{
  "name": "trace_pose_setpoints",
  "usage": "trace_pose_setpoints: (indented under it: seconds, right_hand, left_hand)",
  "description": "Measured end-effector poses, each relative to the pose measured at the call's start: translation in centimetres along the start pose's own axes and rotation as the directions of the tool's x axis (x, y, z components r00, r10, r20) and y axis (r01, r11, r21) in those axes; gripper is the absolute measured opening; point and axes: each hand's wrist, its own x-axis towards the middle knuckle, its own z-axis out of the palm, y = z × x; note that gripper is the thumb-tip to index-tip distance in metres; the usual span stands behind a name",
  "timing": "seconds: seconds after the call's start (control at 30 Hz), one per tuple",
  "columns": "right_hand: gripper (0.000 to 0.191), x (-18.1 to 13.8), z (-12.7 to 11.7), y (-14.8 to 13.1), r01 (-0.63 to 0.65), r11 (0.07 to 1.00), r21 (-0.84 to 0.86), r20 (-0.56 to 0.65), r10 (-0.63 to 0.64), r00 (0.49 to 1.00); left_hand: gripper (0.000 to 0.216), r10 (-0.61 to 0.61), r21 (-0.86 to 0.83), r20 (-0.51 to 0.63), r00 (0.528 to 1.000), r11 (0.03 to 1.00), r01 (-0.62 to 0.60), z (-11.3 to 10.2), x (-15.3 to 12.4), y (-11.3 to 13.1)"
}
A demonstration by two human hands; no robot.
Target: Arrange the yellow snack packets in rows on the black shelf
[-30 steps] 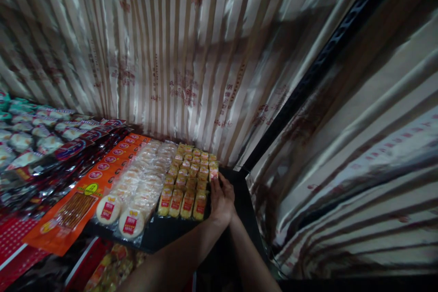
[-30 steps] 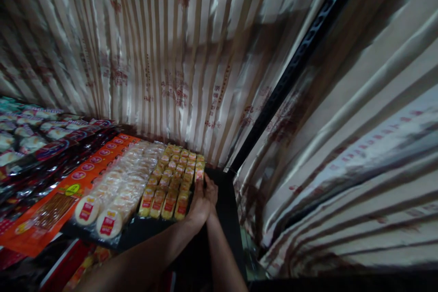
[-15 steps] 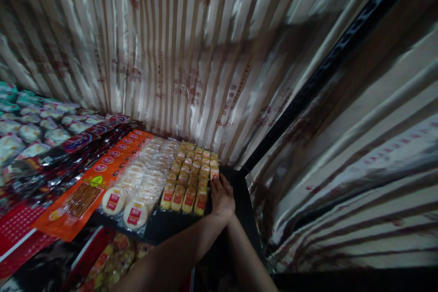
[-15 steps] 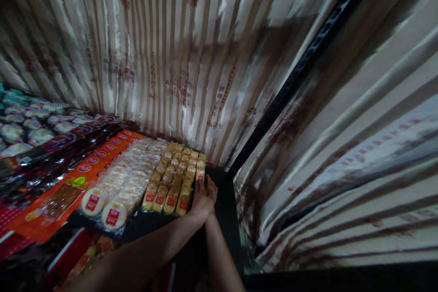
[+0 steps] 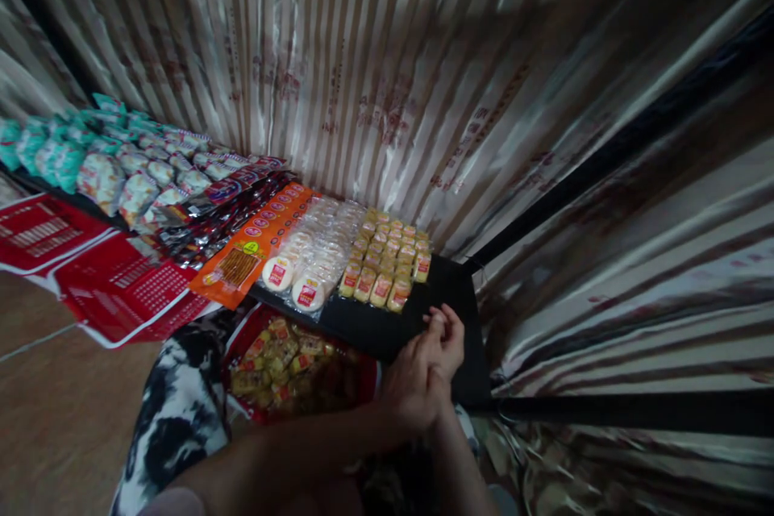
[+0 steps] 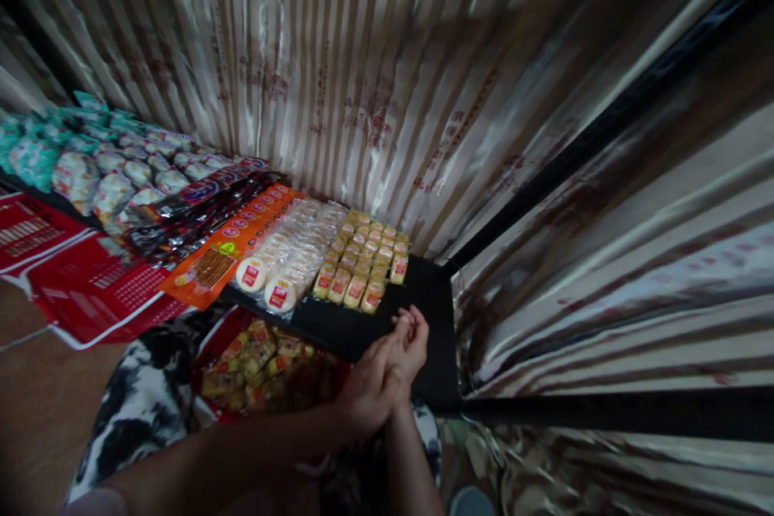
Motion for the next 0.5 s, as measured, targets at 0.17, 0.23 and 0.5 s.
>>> trace_pose_setpoints:
  seconds: [0.17,0.23,0.5]
  right_hand:
    - [0.034,-8.1,0.1,0.1,-0.053,0.999,0.007,0.325,0.048,0.945]
    - [0.029,-10.5,1.1,1.2,-0.003,0.993,-0.116,0.551,0.067,0.832]
    - [0.033,-13.7,7.5,6.7,0.173,0.898,-0.403,0.756,0.221,0.616]
  left_hand:
    - [0.040,-0.059,-0.108,-0.042,0.997,0.993,0.054,-3.6,-8.5,-3.8]
    - [0.038,-0.188,-0.093,-0.052,0.981,0.979,0.183,-4.9,-9.8,-6.0]
    - [0.035,-0.581,0.196,-0.185,0.793,0.768,0.609,-9.2,-8.6,-14.7]
